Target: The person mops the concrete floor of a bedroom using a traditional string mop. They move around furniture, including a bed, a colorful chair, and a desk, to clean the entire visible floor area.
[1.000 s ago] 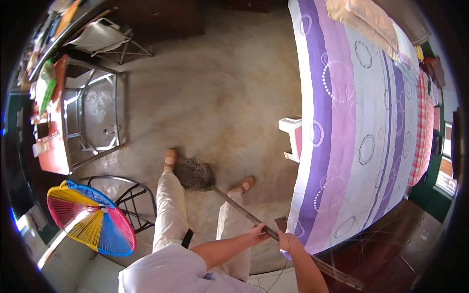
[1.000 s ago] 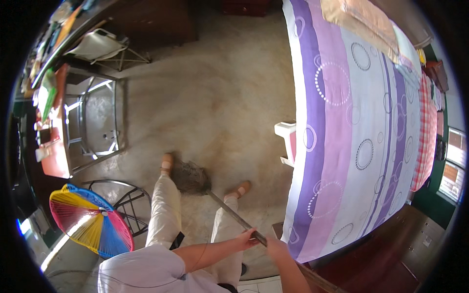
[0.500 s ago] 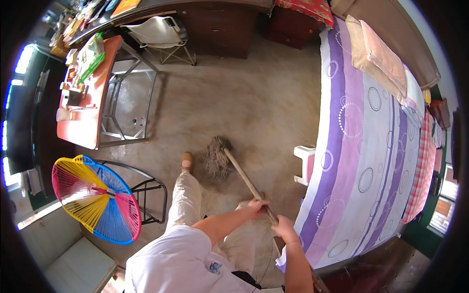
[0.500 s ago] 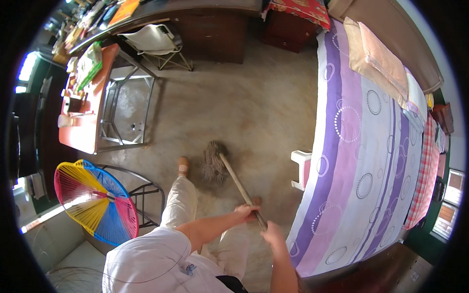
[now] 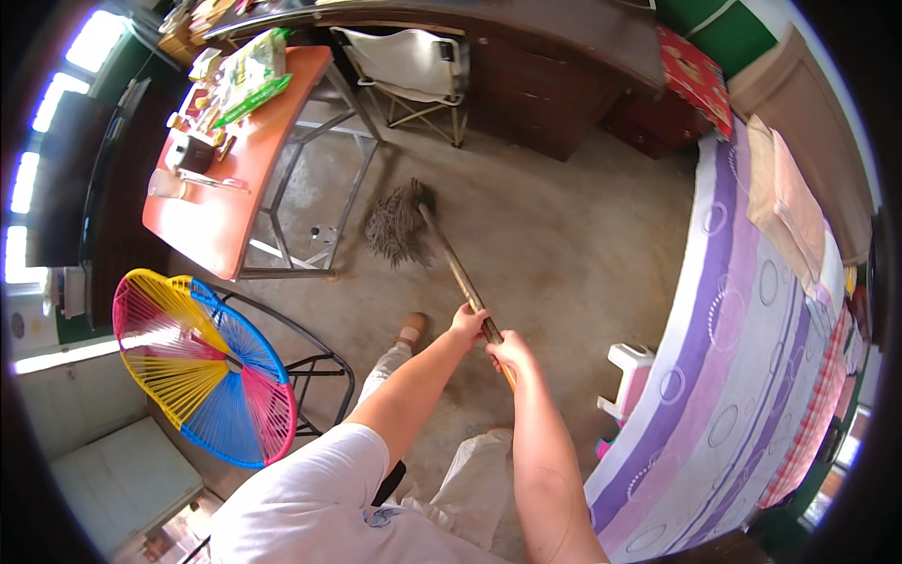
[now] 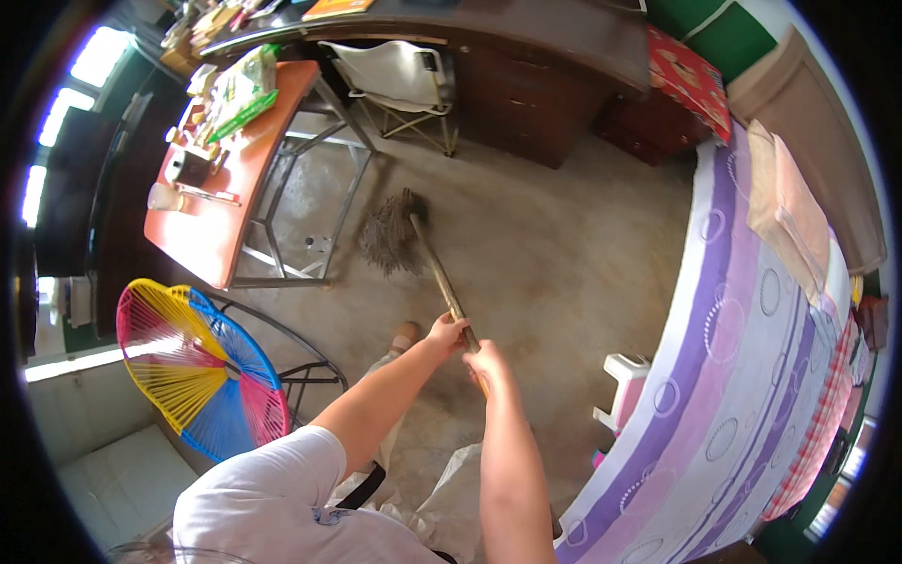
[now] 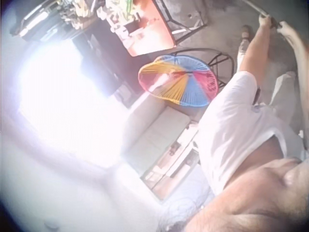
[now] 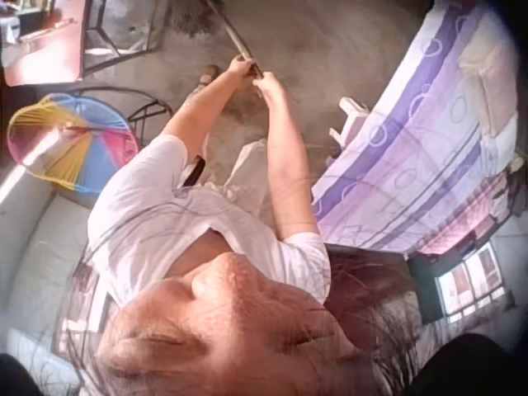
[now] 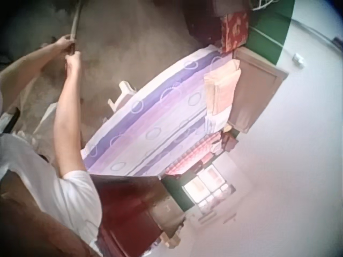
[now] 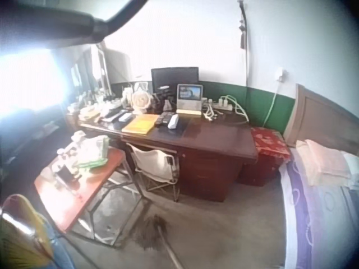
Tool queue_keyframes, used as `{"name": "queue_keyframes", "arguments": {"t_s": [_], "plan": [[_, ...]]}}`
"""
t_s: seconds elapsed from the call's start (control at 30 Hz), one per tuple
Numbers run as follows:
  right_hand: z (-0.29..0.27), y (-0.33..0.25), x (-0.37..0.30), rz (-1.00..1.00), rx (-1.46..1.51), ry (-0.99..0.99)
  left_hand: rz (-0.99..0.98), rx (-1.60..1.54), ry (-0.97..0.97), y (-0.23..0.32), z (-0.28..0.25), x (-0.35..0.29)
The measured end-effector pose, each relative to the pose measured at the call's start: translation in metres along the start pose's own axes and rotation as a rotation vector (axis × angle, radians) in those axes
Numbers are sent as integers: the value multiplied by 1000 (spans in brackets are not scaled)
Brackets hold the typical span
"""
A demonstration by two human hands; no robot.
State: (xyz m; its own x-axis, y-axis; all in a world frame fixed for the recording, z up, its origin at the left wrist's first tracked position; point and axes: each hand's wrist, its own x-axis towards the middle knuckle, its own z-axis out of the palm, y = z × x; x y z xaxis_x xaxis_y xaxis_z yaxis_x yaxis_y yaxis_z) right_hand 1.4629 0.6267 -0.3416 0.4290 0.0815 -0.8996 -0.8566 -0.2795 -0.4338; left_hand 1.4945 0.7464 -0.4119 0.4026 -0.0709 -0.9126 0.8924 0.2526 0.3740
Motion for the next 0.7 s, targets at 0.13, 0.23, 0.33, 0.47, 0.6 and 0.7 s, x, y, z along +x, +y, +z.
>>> {"name": "queue_keyframes", "arguments": {"t_s": [0.13,0.23,0.33,0.47,0.6,0.7], "plan": [[31,-53,46,12,16,-122,63,74,155,56,-33,25],[64,-64,57,-6,99,-157,104,71,226,62,-68,32],[81,-64,37,-38,61,-192,234,182,180,20,-90,47],[68,-18,-18,-4,142,-159,131,230,115,-17,-61,-33],[18,33,-108,-135,-142,-56,60,165,47,-60,-15,-78],[-22,52,-194,-225,-533,76,59,99,125,-60,29,-110]]}}
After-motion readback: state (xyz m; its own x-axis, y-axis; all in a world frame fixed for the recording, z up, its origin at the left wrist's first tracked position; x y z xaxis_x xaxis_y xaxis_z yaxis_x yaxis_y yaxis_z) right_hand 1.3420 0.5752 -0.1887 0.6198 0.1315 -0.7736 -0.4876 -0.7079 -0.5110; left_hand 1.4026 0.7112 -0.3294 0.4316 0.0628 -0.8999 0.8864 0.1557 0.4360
